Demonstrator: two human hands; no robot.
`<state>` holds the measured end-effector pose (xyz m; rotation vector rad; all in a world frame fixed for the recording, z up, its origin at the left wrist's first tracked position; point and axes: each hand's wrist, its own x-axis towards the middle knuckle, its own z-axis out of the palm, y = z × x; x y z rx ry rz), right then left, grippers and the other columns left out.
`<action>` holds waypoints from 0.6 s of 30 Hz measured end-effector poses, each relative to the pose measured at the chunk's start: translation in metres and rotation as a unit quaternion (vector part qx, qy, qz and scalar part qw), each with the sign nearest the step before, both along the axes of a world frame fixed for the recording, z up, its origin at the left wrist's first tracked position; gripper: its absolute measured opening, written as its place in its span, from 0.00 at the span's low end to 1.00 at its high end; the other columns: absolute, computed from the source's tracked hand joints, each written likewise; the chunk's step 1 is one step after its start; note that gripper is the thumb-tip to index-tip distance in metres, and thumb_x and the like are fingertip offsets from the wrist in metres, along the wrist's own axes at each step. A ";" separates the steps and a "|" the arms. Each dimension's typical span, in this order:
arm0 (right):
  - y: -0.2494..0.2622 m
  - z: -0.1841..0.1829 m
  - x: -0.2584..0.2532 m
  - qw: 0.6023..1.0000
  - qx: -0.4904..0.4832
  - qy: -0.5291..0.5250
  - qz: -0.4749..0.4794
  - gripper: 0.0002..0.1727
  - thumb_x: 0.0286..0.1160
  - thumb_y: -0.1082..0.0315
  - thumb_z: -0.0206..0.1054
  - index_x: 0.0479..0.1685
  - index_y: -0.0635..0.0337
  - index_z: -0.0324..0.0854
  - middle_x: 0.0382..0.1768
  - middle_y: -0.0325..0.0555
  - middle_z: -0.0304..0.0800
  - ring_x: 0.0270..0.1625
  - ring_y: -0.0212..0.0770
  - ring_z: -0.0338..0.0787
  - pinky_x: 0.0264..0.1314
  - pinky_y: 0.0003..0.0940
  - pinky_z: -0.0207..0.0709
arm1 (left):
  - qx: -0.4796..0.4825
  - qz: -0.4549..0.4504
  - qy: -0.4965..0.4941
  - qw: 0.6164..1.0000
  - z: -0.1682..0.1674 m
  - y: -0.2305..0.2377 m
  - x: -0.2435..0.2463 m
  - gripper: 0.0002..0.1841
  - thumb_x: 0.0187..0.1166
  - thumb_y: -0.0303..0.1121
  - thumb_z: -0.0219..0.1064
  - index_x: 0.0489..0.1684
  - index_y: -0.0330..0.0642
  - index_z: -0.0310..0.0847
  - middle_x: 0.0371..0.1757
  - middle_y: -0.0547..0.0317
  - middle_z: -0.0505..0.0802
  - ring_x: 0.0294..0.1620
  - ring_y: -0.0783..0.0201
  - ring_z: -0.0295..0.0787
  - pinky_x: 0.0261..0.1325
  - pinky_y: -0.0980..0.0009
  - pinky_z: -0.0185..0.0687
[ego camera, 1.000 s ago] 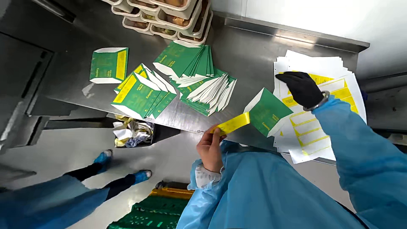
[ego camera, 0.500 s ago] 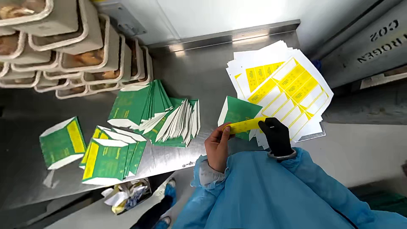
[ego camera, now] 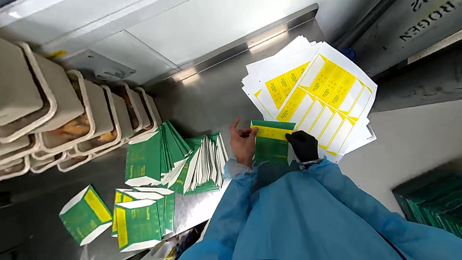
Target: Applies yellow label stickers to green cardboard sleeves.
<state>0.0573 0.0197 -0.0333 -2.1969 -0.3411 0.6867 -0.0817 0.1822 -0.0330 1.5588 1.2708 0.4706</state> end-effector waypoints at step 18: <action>0.023 -0.031 0.009 0.989 -0.135 -0.047 -0.027 0.14 0.71 0.48 0.74 0.31 0.48 0.93 0.28 0.37 0.94 0.34 0.40 0.92 0.39 0.53 0.82 | 0.057 0.020 0.120 0.991 -0.038 -0.012 0.027 0.17 0.76 0.42 0.78 0.40 0.43 0.74 0.41 0.56 0.93 0.47 0.54 0.88 0.49 0.50 0.82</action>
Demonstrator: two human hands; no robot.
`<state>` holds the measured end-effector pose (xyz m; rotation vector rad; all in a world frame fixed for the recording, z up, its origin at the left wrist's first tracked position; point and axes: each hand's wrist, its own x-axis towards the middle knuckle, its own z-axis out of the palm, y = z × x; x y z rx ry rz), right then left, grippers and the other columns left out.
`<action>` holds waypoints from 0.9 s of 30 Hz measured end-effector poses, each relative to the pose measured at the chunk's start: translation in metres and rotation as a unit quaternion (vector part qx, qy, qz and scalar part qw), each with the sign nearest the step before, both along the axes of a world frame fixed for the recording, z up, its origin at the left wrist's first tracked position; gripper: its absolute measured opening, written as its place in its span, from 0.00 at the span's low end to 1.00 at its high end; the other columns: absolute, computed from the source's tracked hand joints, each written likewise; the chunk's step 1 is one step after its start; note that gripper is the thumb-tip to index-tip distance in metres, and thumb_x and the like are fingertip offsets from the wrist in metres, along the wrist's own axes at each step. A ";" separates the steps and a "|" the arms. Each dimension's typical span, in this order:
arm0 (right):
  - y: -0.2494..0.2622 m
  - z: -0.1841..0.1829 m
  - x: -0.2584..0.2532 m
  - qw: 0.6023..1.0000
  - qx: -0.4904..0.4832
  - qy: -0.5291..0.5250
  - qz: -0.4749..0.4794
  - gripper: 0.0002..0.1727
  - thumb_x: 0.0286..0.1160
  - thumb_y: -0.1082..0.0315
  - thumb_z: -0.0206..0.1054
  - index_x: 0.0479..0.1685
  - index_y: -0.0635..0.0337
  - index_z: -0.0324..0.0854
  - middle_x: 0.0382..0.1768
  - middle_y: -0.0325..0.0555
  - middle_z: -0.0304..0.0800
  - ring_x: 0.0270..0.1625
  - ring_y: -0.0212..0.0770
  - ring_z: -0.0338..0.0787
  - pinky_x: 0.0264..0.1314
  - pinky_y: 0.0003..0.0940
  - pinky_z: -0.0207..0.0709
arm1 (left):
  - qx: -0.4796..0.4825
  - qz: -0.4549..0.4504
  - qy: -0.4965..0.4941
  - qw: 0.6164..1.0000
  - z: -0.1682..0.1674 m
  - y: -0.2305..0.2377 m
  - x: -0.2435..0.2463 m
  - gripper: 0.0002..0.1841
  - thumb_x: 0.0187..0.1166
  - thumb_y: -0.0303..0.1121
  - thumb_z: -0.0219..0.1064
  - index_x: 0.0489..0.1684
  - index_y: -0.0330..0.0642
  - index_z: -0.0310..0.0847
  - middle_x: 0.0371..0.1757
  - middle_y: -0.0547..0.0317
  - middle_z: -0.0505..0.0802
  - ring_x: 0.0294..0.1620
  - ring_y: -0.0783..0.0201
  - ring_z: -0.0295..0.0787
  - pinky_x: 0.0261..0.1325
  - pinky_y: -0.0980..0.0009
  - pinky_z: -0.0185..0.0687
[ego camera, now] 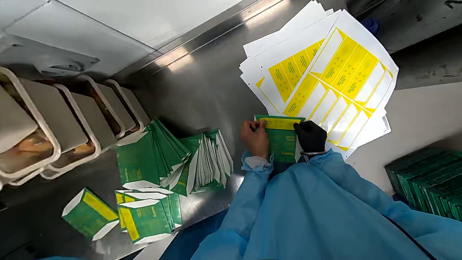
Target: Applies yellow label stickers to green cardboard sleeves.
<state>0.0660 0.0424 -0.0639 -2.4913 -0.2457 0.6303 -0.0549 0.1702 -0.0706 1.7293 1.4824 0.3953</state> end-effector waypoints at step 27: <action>-0.096 -0.013 0.040 0.825 0.052 -0.291 0.482 0.39 0.87 0.39 0.51 0.86 0.58 0.71 0.87 0.52 0.70 0.92 0.49 0.63 0.94 0.63 0.50 | 0.198 -0.410 0.149 0.878 -0.008 -0.029 -0.057 0.64 0.66 0.82 0.56 0.93 0.33 0.51 0.95 0.39 0.53 0.96 0.43 0.42 0.94 0.42 0.44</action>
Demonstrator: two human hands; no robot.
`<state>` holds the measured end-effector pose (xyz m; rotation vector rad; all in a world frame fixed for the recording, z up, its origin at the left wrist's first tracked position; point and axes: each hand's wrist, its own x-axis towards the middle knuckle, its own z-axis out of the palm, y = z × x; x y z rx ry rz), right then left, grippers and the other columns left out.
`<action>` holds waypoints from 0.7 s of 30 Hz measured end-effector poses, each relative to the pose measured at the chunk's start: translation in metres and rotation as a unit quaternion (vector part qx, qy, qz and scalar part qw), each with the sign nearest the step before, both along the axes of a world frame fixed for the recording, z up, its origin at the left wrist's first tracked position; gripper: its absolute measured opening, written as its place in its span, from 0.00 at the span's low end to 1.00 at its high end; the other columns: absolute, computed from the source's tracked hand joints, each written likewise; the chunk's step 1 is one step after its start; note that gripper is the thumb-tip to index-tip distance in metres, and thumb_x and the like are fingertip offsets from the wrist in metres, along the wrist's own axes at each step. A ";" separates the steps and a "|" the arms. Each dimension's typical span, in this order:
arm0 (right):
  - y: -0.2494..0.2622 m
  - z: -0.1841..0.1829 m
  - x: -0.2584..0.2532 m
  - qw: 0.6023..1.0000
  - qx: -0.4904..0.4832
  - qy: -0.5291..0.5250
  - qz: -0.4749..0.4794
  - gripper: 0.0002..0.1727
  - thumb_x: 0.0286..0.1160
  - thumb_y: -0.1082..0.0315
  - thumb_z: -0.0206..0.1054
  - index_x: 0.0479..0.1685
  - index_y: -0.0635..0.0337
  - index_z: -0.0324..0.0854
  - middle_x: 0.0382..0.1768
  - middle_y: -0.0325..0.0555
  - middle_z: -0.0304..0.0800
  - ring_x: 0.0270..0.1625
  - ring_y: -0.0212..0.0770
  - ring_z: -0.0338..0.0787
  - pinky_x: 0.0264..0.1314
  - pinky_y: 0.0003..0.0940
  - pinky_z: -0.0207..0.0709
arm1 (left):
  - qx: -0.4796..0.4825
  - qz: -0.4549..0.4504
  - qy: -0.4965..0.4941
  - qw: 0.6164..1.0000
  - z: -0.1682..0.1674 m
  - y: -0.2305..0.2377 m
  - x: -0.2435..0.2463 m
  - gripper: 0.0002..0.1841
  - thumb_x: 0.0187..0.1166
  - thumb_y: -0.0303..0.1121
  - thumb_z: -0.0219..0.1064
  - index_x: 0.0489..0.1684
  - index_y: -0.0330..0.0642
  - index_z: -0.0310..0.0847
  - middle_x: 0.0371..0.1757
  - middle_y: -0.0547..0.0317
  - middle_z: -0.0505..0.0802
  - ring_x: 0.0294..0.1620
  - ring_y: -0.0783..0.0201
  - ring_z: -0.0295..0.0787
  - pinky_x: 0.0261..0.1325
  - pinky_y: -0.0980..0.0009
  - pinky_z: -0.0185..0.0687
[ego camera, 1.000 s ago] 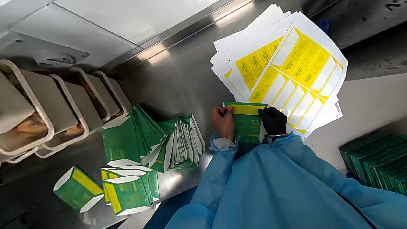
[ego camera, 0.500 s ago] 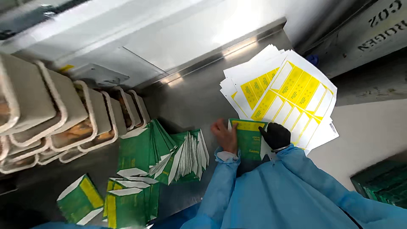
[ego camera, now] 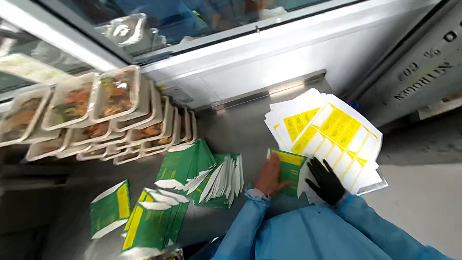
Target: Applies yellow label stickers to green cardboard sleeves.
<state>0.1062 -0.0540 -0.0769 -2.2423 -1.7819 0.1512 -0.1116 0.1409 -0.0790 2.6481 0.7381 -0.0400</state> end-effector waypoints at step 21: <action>-0.106 -0.003 0.111 0.967 -0.055 0.001 0.249 0.38 0.67 0.66 0.73 0.85 0.38 0.73 0.85 0.39 0.75 0.88 0.50 0.70 0.84 0.65 0.66 | 0.015 0.269 -0.257 0.928 0.093 -0.125 -0.209 0.17 0.83 0.21 0.58 0.67 0.29 0.84 0.67 0.42 0.90 0.73 0.54 0.85 0.79 0.57 0.78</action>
